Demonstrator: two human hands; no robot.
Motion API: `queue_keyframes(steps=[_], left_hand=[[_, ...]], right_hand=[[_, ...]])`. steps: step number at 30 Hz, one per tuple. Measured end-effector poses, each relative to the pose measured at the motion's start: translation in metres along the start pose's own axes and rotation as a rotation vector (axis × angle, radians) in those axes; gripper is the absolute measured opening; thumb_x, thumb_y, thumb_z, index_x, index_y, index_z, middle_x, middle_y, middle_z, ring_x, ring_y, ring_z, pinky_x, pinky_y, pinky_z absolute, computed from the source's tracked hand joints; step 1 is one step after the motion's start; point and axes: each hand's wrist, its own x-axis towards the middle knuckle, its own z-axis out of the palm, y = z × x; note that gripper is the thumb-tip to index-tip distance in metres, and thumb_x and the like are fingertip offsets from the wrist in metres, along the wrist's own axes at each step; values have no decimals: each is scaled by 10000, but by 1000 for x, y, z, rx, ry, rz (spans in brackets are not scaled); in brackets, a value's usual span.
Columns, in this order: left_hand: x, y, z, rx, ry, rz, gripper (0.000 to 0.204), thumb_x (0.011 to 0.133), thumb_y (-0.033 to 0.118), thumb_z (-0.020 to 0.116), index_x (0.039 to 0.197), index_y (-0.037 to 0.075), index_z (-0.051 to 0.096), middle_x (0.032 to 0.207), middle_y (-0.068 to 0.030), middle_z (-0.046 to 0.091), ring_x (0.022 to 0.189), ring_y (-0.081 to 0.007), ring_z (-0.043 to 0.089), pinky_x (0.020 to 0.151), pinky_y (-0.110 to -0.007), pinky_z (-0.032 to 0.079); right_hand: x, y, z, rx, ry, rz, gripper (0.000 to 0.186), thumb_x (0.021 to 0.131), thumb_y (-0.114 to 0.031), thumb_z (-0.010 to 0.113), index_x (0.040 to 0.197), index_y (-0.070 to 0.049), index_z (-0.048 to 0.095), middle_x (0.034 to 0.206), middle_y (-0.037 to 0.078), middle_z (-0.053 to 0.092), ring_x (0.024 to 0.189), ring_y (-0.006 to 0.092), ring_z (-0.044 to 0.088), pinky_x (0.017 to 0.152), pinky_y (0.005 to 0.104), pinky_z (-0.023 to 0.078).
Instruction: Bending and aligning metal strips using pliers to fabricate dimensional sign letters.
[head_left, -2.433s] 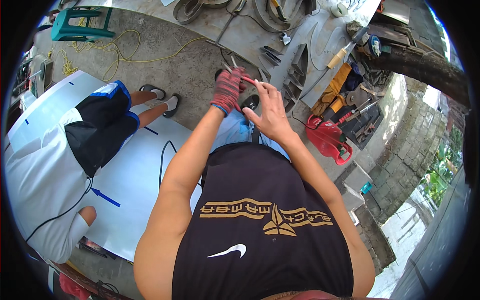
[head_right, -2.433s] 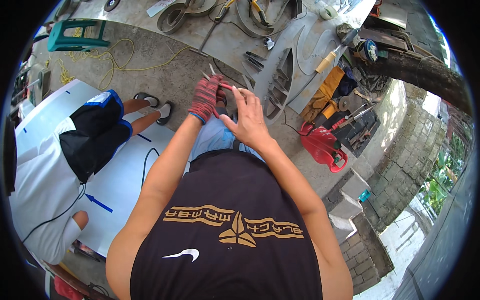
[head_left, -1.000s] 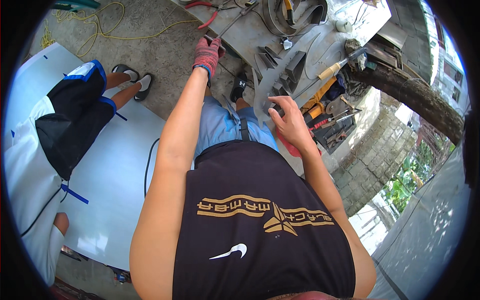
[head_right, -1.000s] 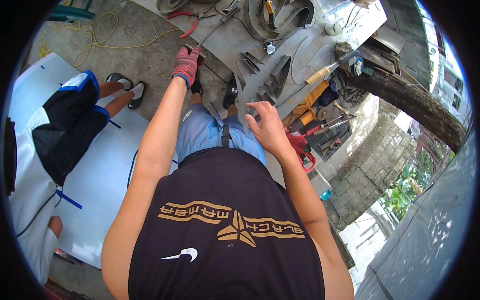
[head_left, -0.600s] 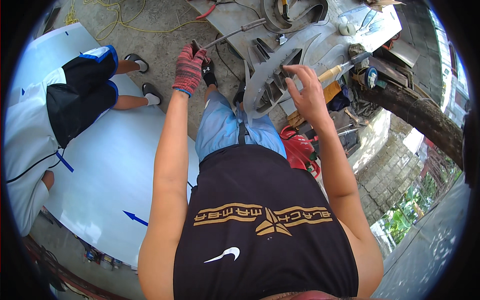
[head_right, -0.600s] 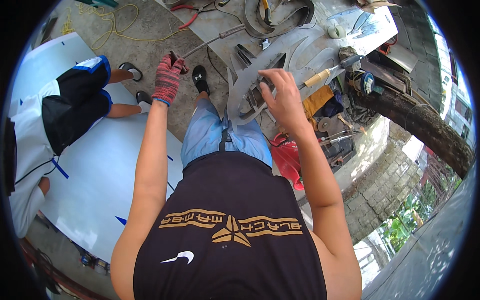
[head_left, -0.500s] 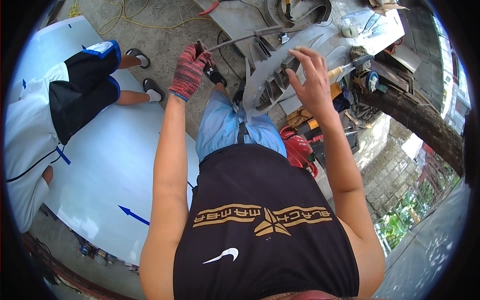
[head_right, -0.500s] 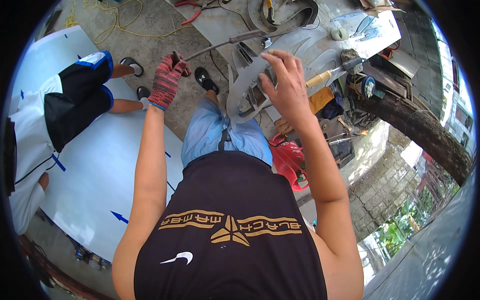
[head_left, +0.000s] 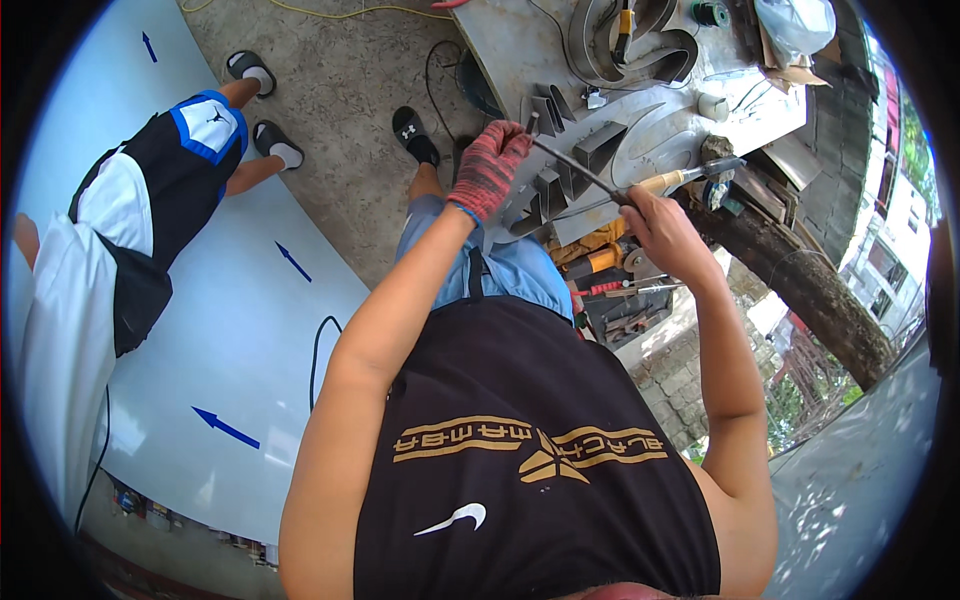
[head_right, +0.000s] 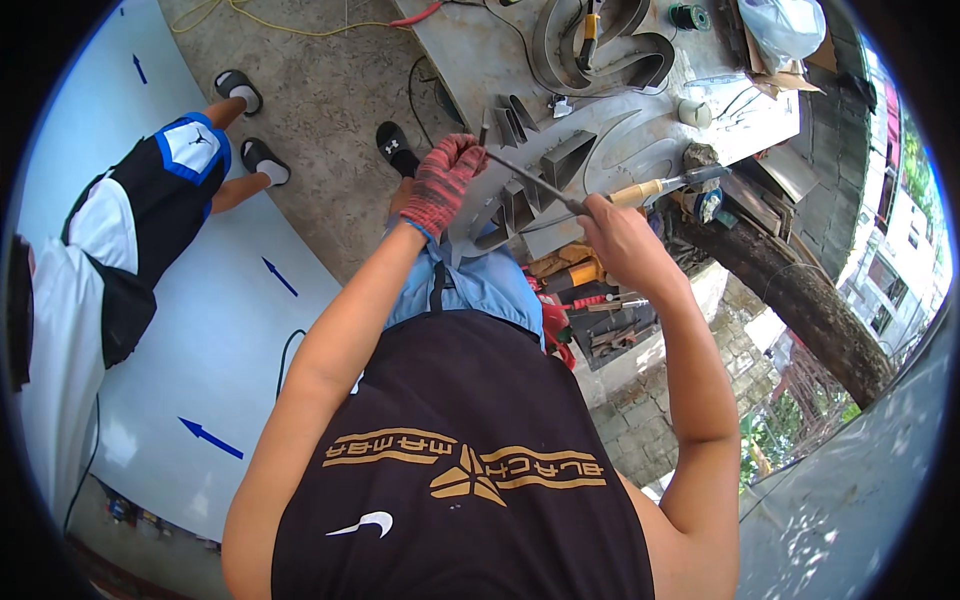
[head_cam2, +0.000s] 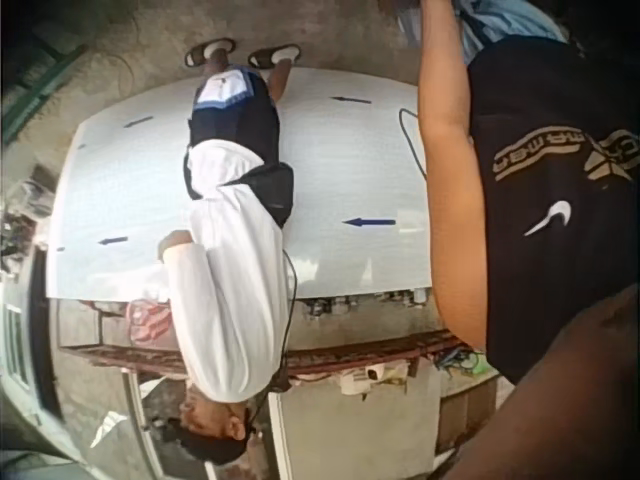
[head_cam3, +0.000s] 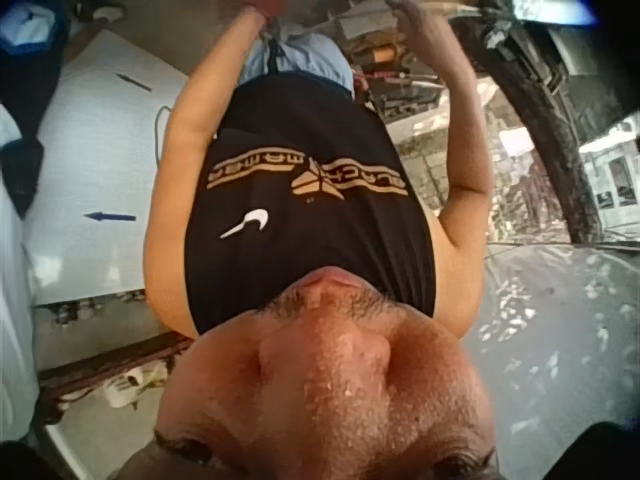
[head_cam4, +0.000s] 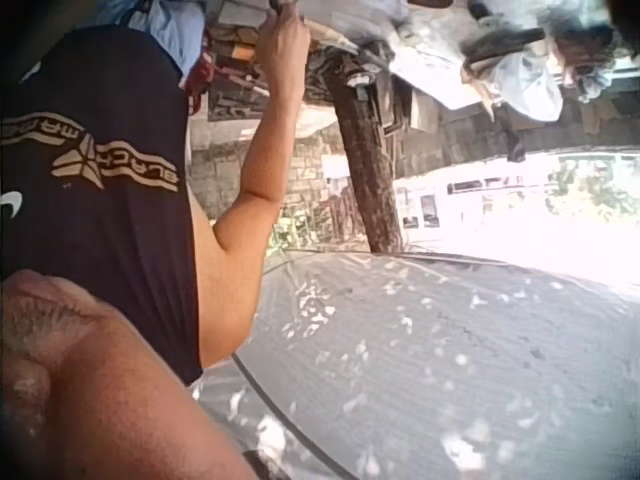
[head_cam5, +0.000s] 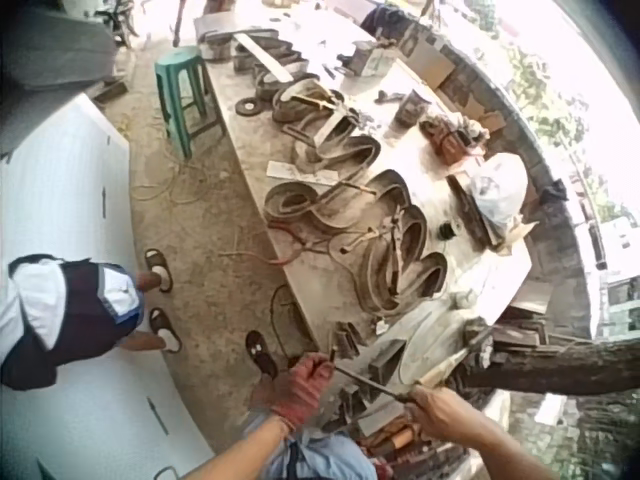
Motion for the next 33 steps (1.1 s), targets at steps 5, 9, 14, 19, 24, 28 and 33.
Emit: queue_keyframes(steps=[5,9,14,19,24,28,33], left_hand=[[16,-43,52,325,326,84,395,957,274,749,1216,10,612,1066,-99,716,971,-176,691,872,-347,549],[25,-39,71,637,398,-26,535,855,409,802,1199,29,647,1160,-195,689,1084,-355,662,962,-454,521],[27,-44,73,718,446,-20,508,835,431,804,1111,30,660,1113,-172,701,1071,-362,654,946,-462,514],[27,-44,75,744,481,60,429,834,421,803,977,41,667,991,-133,715,998,-351,664,910,-476,511],[29,-47,73,717,500,34,431,841,433,792,965,39,671,983,-134,720,985,-356,665,913,-481,511],[28,-47,74,709,490,33,424,842,417,796,963,31,666,966,-139,714,982,-356,664,919,-479,509],[27,-45,73,709,495,15,434,877,428,769,957,17,655,961,-154,694,992,-371,647,908,-482,501]], right_hand=[[10,-9,-32,-50,358,-30,232,1035,-160,549,1230,-33,551,815,264,635,805,482,628,703,532,472],[49,-27,-72,-244,297,-19,355,1060,-178,518,1413,-198,534,736,223,635,728,435,640,662,516,468],[92,-18,-66,-464,214,-99,372,1057,-189,517,1427,-226,532,771,208,665,757,414,665,677,518,488],[111,-6,-61,-473,143,-135,387,1048,-172,514,1433,-204,546,879,207,707,834,406,682,727,513,508],[136,-12,-67,-477,151,-173,395,1062,-173,495,1450,-227,551,893,238,699,861,436,676,742,530,497],[141,-10,-67,-462,137,-116,400,1062,-166,494,1452,-228,557,899,242,696,862,451,665,742,533,496],[148,-36,-75,-459,60,-20,347,1040,-163,525,1367,-174,638,1004,202,730,946,420,681,801,507,530]])
